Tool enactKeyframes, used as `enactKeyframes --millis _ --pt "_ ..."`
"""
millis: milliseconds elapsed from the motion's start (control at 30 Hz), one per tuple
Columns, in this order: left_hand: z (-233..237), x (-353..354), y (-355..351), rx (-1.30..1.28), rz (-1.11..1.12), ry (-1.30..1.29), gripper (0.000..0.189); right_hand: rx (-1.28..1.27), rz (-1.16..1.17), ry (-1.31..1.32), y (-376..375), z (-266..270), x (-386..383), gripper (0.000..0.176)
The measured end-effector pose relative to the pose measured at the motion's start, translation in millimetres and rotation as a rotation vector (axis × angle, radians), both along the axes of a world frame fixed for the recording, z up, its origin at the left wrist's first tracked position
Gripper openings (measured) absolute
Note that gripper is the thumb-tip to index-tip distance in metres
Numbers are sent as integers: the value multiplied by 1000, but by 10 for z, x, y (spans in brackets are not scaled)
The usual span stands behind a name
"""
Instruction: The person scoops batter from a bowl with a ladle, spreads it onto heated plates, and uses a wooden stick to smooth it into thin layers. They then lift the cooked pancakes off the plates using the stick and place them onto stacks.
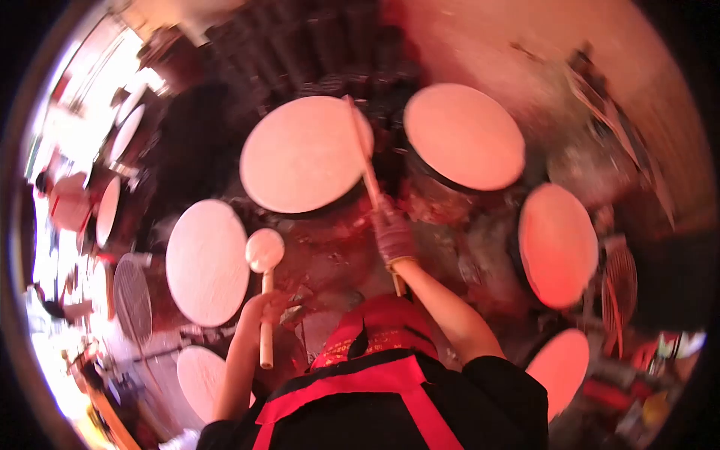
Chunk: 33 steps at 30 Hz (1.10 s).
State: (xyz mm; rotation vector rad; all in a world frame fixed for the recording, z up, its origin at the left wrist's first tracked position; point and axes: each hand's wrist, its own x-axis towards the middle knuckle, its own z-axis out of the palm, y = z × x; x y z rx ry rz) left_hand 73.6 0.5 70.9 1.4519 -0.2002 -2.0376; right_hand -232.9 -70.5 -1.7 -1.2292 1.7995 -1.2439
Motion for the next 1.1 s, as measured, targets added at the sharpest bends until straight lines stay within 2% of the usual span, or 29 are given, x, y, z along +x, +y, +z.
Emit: enactKeyframes --millis 33,100,133,167,200,233,267,300,367,433,500,600,667,700,800,900,967,1000,1067,1100 --pt "-77 105 56 4 3 37 14 -14 -62 38 146 -66 65 27" --pt "-115 193 -3 -2 -81 30 12 -40 24 166 609 -289 295 27" --pt "-86 178 -27 -18 -145 -17 11 -26 128 311 906 -394 370 27" --pt "-131 116 -55 19 -180 31 11 -56 235 569 1215 -531 381 26" --pt "-161 -28 -45 54 -201 74 11 -115 294 1100 1447 -688 248 26" --pt "-141 -354 -13 55 -216 113 11 -245 226 1858 1612 -763 -33 26" --pt "-111 -521 -16 102 -250 198 10 -268 16 2436 1695 -768 -237 26" --pt "-57 -664 -11 151 -270 269 9 -224 -237 2818 1722 -670 -518 26" --pt "4 -887 -102 304 -283 455 8 31 -731 3035 1749 -309 -1096 20" --pt "265 -1291 -73 341 -335 475 11 222 -599 1963 1910 -147 -1616 19" --pt "502 -1716 -70 396 -339 501 15 268 -415 900 1970 -56 -2030 18" --pt "640 -2247 29 416 -398 584 22 523 -461 864 2143 489 -2415 21" --pt "649 -2591 95 376 -434 538 20 503 -391 920 2327 240 -2802 23" --pt "721 -2758 188 350 -466 509 19 495 -358 951 2422 285 -2964 25" --pt "768 -3142 260 297 -525 423 18 543 -250 880 2499 257 -3288 25" --pt "840 -3522 275 281 -555 372 18 442 -248 761 2510 35 -3927 27" --pt "889 -3787 238 258 -602 346 18 250 -370 709 2585 591 -4514 20" --pt "884 -3913 197 224 -645 339 18 150 -423 686 2623 870 -4809 23" --pt "859 -4191 86 173 -716 328 18 205 -625 884 2919 1252 -5501 26" --pt "845 -4330 22 157 -745 321 18 196 -747 773 3121 1472 -5759 26"
